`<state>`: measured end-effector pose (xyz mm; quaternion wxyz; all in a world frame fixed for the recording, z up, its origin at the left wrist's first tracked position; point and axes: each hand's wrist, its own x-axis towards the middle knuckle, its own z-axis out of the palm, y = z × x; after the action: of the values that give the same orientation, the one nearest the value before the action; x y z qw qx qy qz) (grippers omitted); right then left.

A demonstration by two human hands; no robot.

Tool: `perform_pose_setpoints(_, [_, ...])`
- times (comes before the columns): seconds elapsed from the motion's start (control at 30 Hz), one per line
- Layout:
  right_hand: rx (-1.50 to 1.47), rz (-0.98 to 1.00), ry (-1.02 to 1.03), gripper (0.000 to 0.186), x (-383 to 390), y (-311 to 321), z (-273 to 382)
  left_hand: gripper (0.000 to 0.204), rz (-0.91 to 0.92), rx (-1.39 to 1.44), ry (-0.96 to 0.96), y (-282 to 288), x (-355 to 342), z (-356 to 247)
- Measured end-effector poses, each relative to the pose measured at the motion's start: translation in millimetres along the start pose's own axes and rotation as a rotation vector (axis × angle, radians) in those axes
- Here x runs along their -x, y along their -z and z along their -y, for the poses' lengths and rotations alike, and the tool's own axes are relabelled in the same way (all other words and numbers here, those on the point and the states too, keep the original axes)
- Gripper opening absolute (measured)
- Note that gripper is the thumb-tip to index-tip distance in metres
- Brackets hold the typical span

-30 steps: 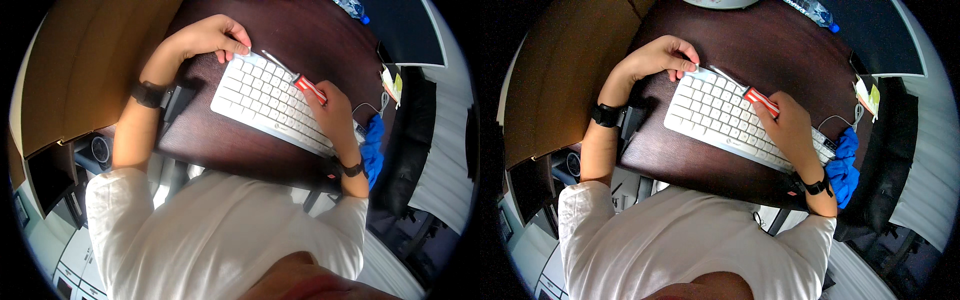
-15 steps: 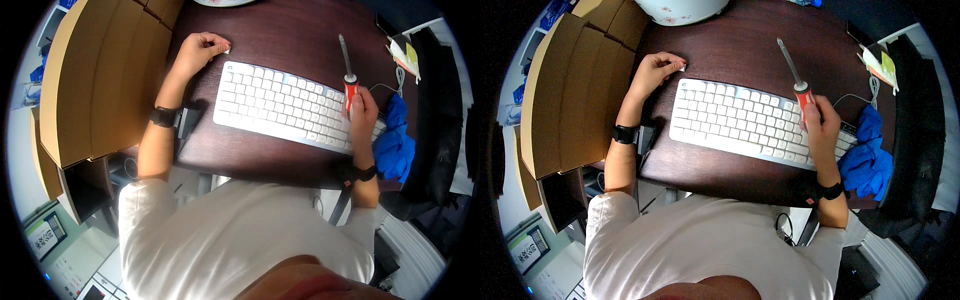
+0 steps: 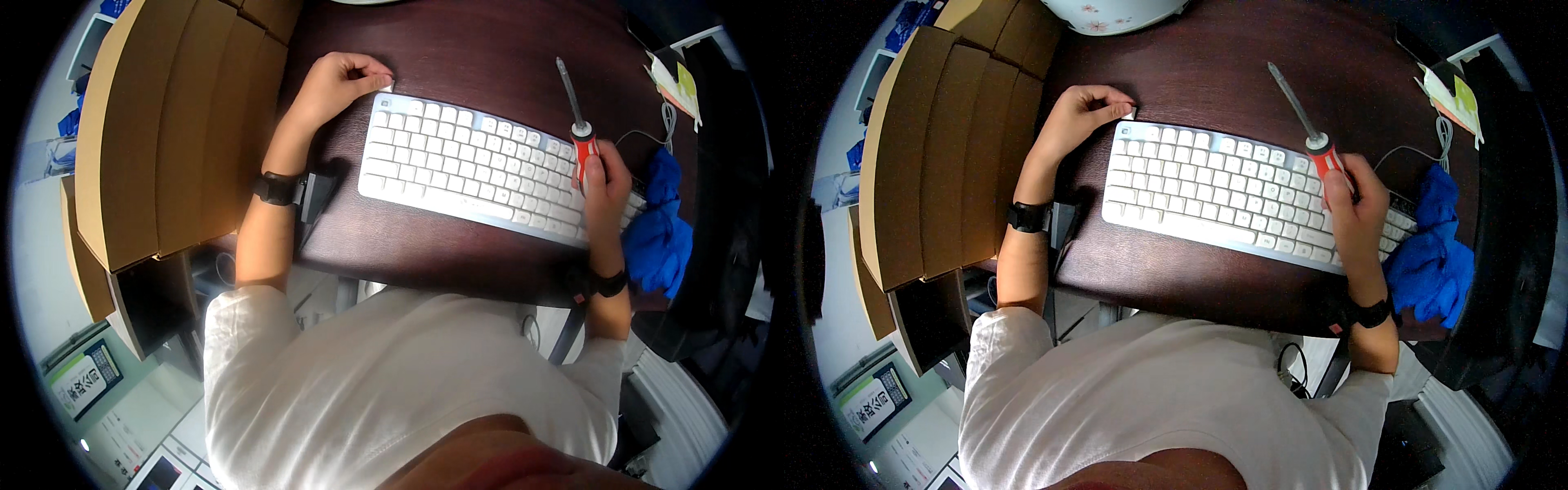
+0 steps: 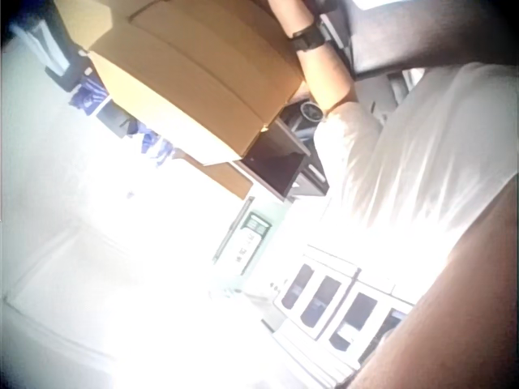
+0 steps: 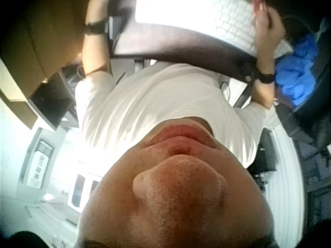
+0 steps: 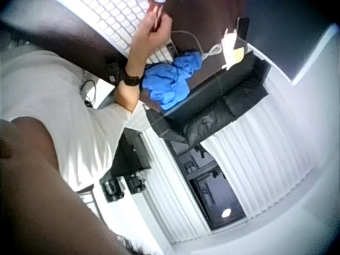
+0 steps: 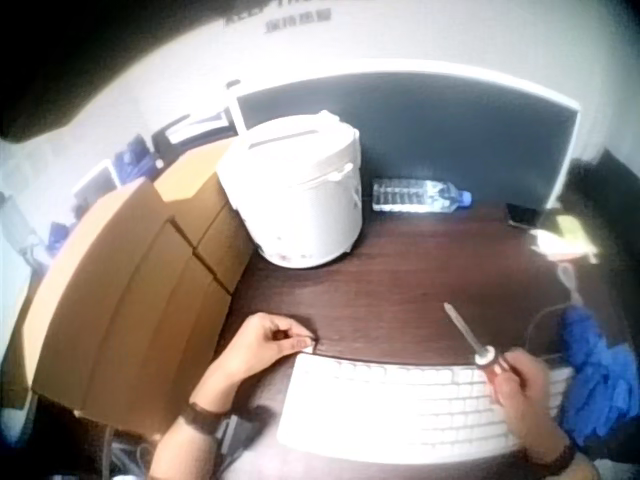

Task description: The person uses a screwdriver to remove screws from the bottom and sides of a white rice cooker, then flips it upright and continues unscrewing the lid. The person also briefly uses the screwdriver on a white keyboard. The task appears to be disassembly or repair of the rice cooker.

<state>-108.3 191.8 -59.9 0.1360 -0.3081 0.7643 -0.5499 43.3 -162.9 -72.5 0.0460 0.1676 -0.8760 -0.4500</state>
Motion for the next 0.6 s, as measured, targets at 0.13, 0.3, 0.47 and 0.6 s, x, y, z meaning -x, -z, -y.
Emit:
perform_pose_setpoints(0.13, [-0.016,-0.01,0.012,0.02,0,-1,3,0.017,0.007,-0.018,0.012,0,2,1])
perform_pose_setpoints(0.3, [-0.031,-0.019,-0.02,0.022,1,-1,-1,0.013,-0.012,0.028,-0.057,2,0,-4])
perform_pose_setpoints(0.47, [-0.132,-0.05,-0.048,0.023,-2,0,-11,0.015,0.073,0.243,0.02,23,24,-51])
perform_pose_setpoints(0.6, [-0.115,-0.076,-0.044,0.026,-4,1,-19,0.014,0.444,0.257,-0.164,-4,70,-104])
